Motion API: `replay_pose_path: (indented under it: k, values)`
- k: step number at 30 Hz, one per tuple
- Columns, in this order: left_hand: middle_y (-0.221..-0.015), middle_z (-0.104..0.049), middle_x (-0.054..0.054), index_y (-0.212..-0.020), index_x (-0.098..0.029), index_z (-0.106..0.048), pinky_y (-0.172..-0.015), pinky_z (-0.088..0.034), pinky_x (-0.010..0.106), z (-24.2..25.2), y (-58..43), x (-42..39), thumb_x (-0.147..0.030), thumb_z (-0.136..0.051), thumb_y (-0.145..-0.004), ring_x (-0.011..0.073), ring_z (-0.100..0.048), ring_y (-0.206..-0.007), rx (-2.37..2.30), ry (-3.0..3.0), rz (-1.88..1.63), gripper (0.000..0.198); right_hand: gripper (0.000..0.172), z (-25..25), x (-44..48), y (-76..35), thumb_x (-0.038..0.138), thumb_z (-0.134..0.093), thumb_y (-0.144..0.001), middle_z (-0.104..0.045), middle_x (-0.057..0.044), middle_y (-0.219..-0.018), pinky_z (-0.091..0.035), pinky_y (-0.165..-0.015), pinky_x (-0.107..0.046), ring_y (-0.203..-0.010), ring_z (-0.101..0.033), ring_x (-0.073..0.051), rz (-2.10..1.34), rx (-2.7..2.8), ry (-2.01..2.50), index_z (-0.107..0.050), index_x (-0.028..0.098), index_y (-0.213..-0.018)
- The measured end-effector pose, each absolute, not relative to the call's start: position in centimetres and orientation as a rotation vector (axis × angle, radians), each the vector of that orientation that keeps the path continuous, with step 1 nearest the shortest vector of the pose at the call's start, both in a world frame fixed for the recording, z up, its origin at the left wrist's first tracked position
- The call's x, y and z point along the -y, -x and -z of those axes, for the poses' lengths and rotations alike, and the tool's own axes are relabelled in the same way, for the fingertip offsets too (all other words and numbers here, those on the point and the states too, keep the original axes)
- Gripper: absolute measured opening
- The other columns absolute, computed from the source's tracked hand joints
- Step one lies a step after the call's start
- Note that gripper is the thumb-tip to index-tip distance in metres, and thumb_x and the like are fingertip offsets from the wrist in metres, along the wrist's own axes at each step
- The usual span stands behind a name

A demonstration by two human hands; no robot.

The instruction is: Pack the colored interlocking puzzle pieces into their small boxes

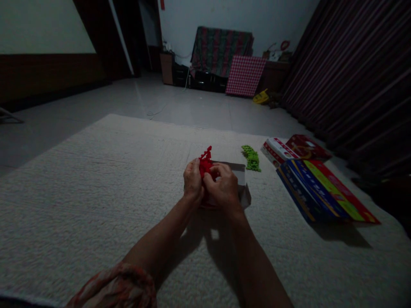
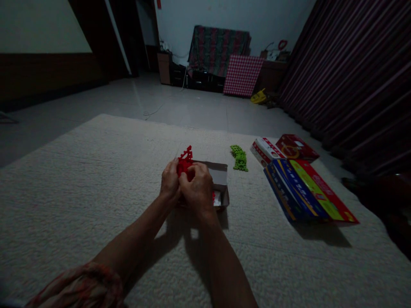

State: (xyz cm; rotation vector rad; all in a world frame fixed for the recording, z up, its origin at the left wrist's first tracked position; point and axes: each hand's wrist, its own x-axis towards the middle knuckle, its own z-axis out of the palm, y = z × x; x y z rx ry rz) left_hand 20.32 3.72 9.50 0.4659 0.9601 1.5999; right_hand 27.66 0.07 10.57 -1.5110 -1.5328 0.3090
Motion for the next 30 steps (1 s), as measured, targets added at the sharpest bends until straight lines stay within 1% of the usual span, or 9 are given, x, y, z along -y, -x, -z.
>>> replay_pose_path:
  k: [2,4,9,11,16,19,22,25,30]
  values:
    - [-0.066,-0.061,-0.003,-0.075,-0.017,-0.058,-0.066,-0.044,0.023,-9.2,-20.4,-3.9,-0.027,-0.058,-0.086,0.0097,-0.055,-0.058,-0.935,-0.446,-1.635,0.015,0.002,-10.6,-0.2,-27.8,0.02,-0.057,-0.074,-0.068,-0.01,-0.099,-0.05,-0.088,-0.038,-0.09,-0.063,-0.022,-0.32,1.514,1.521,-0.059,0.021,-0.073]
    - [-0.064,-0.059,-0.004,-0.074,-0.017,-0.057,-0.065,-0.044,0.023,-9.0,-20.3,-4.2,-0.03,-0.059,-0.085,0.0096,-0.054,-0.057,-0.925,-0.45,-1.663,0.017,0.003,-10.5,-0.3,-27.8,0.02,-0.056,-0.075,-0.069,-0.01,-0.099,-0.05,-0.087,-0.037,-0.089,-0.063,-0.021,-0.333,1.496,1.531,-0.058,0.022,-0.073]
    - [-0.063,-0.059,-0.004,-0.073,-0.017,-0.056,-0.063,-0.044,0.022,-9.0,-20.0,-4.5,-0.032,-0.059,-0.083,0.0097,-0.055,-0.056,-0.948,-0.421,-1.717,0.018,0.006,-10.3,-0.4,-27.7,0.021,-0.054,-0.079,-0.067,-0.012,-0.113,-0.052,-0.083,-0.035,-0.097,-0.063,-0.021,-0.434,1.456,1.501,-0.06,0.021,-0.082]
    - [-0.062,-0.059,-0.005,-0.072,-0.017,-0.055,-0.061,-0.044,0.022,-9.2,-20.0,-4.5,-0.031,-0.058,-0.084,0.0095,-0.055,-0.054,-0.954,-0.408,-1.723,0.019,0.008,-10.3,-0.4,-27.8,0.022,-0.054,-0.08,-0.066,-0.012,-0.113,-0.052,-0.084,-0.035,-0.1,-0.063,-0.022,-0.461,1.463,1.461,-0.061,0.02,-0.083]
    - [-0.059,-0.059,-0.005,-0.07,-0.018,-0.052,-0.057,-0.042,0.021,-9.2,-20.3,-4.2,-0.032,-0.055,-0.089,0.009,-0.053,-0.05,-0.962,-0.448,-1.698,0.023,0.007,-10.4,0.2,-27.9,0.023,-0.057,-0.081,-0.065,-0.011,-0.103,-0.051,-0.088,-0.037,-0.101,-0.062,-0.022,-0.425,1.456,1.438,-0.062,0.02,-0.082]
    - [-0.059,-0.059,-0.005,-0.071,-0.019,-0.052,-0.056,-0.041,0.021,-8.9,-20.4,-4.2,-0.033,-0.054,-0.09,0.0086,-0.052,-0.05,-0.976,-0.492,-1.704,0.024,0.007,-10.5,0.5,-28.0,0.023,-0.058,-0.081,-0.065,-0.012,-0.107,-0.052,-0.088,-0.036,-0.104,-0.061,-0.022,-0.431,1.405,1.417,-0.064,0.019,-0.082]
    - [-0.062,-0.06,-0.005,-0.075,-0.019,-0.053,-0.057,-0.043,0.021,-8.6,-20.4,-4.3,-0.035,-0.056,-0.089,0.009,-0.054,-0.051,-0.971,-0.522,-1.724,0.022,0.009,-10.4,0.5,-28.3,0.023,-0.059,-0.08,-0.066,-0.012,-0.107,-0.051,-0.092,-0.037,-0.106,-0.061,-0.023,-0.445,1.342,1.378,-0.066,0.019,-0.083]
    - [-0.065,-0.062,-0.004,-0.078,-0.019,-0.054,-0.059,-0.046,0.022,-8.5,-20.5,-4.4,-0.038,-0.056,-0.089,0.0098,-0.057,-0.054,-0.967,-0.528,-1.735,0.022,0.011,-9.9,0.3,-28.6,0.026,-0.06,-0.078,-0.067,-0.009,-0.104,-0.049,-0.096,-0.039,-0.103,-0.063,-0.021,-0.495,1.261,1.335,-0.066,0.019,-0.083]
    - [-0.067,-0.063,-0.002,-0.079,-0.018,-0.057,-0.057,-0.047,0.023,-8.0,-20.5,-4.7,-0.04,-0.052,-0.089,0.0107,-0.058,-0.055,-1.004,-0.56,-1.745,0.025,0.023,-8.9,0.0,-28.3,0.036,-0.064,-0.077,-0.068,-0.005,-0.095,-0.055,-0.082,-0.037,-0.089,-0.065,-0.02,-0.738,1.077,1.283,-0.066,0.019,-0.092]
